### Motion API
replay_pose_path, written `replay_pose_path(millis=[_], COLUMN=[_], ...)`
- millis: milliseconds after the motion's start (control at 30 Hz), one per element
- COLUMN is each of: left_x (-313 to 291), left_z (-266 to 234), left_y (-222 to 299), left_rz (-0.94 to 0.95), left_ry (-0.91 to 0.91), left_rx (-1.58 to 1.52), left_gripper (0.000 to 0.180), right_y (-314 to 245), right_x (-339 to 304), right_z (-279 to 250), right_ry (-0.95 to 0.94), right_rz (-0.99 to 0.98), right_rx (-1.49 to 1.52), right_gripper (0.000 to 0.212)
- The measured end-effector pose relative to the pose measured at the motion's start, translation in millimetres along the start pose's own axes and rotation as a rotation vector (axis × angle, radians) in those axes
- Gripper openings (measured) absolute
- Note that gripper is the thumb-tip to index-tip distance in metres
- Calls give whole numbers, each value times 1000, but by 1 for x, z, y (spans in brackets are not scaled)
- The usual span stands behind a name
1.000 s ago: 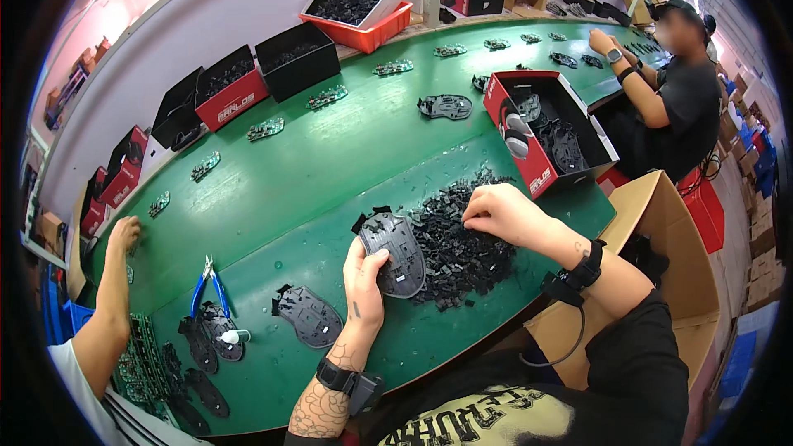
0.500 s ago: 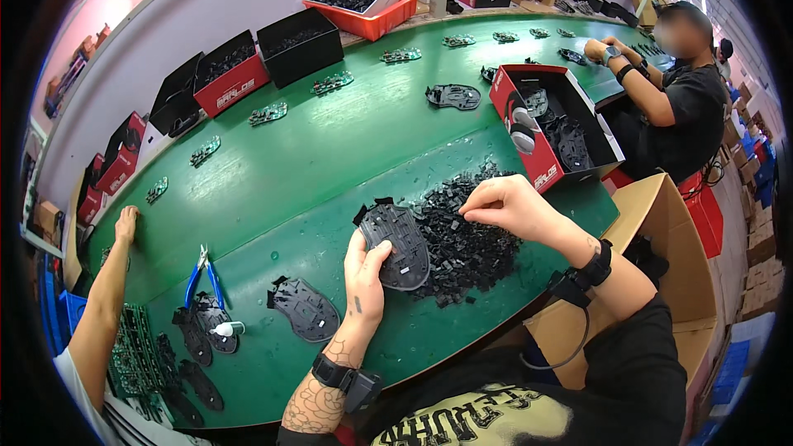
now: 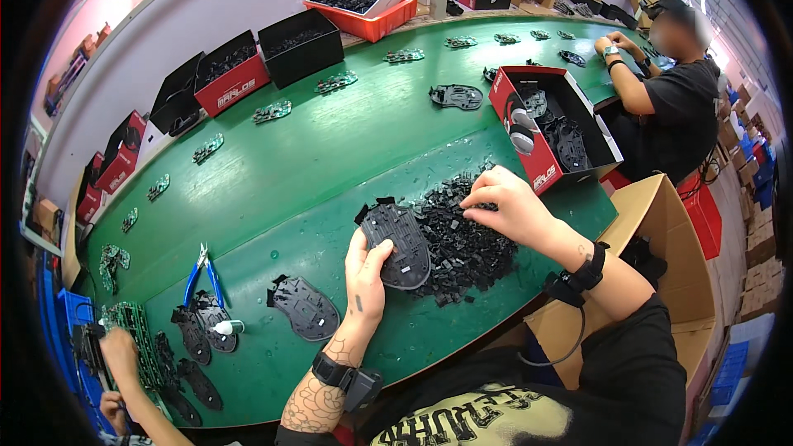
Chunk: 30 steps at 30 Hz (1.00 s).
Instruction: The person assembles electronic components by hand, inserting small black plastic pieces into gray housing units on a green workbench. They handle the components one at a time, occasionally applying glue from a small tube to the housing before placing the pieces inside. The workspace contains piles of loose parts, circuit boards, and finished units.
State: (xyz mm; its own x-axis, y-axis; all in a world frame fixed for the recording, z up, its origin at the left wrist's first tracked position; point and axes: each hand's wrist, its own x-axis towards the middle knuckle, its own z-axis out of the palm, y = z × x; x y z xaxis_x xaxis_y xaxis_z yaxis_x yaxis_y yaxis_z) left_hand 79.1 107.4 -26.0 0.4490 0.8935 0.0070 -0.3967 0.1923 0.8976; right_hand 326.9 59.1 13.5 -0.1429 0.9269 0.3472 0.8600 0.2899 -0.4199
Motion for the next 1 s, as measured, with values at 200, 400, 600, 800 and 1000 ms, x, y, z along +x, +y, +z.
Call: replay_pose_path(millis=[200, 400, 600, 800, 1000], left_x=[0, 1, -1, -7, -9], left_z=[1, -6, 2, 7, 4], left_y=[-2, -8, -4, 8, 9], left_rz=[-27, -16, 2, -168, -170], left_ry=[10, -9, -21, -48, -73], left_rx=[26, 5, 57, 161, 157], left_gripper=[38, 33, 34, 34, 35], right_y=[-1, 0, -13, -35, -37], right_x=[-2, 2, 10, 6, 4], right_z=[8, -2, -4, 5, 12], right_ry=[-134, -147, -218, -392, -369], right_rz=[64, 277, 451, 549, 642], right_rx=[136, 359, 815, 1198, 1245], right_gripper=[11, 16, 16, 18, 19])
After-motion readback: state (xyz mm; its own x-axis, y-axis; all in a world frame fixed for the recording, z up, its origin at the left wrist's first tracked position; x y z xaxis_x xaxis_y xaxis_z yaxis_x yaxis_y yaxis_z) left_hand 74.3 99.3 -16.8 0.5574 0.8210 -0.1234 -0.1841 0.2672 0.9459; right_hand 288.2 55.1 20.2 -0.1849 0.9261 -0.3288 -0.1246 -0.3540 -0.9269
